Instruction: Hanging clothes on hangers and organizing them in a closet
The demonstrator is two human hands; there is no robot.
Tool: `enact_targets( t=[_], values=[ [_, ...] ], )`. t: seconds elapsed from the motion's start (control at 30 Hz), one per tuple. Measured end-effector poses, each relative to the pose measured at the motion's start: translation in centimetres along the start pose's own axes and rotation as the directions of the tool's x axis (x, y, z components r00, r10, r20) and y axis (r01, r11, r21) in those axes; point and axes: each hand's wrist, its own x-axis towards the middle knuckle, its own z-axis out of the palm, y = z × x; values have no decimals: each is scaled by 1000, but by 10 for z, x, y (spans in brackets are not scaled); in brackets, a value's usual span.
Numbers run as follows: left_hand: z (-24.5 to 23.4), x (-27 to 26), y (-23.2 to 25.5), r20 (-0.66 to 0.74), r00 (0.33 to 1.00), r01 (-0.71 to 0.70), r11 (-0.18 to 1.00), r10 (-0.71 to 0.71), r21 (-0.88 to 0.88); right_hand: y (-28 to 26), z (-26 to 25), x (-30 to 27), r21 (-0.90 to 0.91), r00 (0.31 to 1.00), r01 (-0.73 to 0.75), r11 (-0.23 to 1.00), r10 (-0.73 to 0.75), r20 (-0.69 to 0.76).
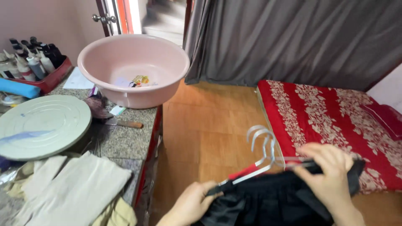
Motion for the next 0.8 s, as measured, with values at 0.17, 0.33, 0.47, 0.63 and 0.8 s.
enact_targets(
  t=[0.17, 0.33, 0.47, 0.63, 0.8],
  values=[
    [-70, 52, 6, -166, 985, 15, 990, -38, -138, 3, 52, 101, -2, 992, -18, 1000, 17, -124],
    [-119, 99, 9, -265, 956, 95, 987, -127, -130, -1, 116, 179, 176, 976, -49, 983, 85, -201],
    [-150, 146, -4, -354, 925, 172, 983, -140, 60, 7, 192, 247, 369, 982, -14, 929, 83, -170],
    [-186, 199, -23, -420, 830, 457, 879, -366, 137, 21, 311, 334, 529, 983, 129, 839, -37, -181],
    [-203, 208, -72, -461, 673, 672, 739, -578, 54, 39, 416, 406, 709, 995, -95, 699, 79, 55]
  ],
)
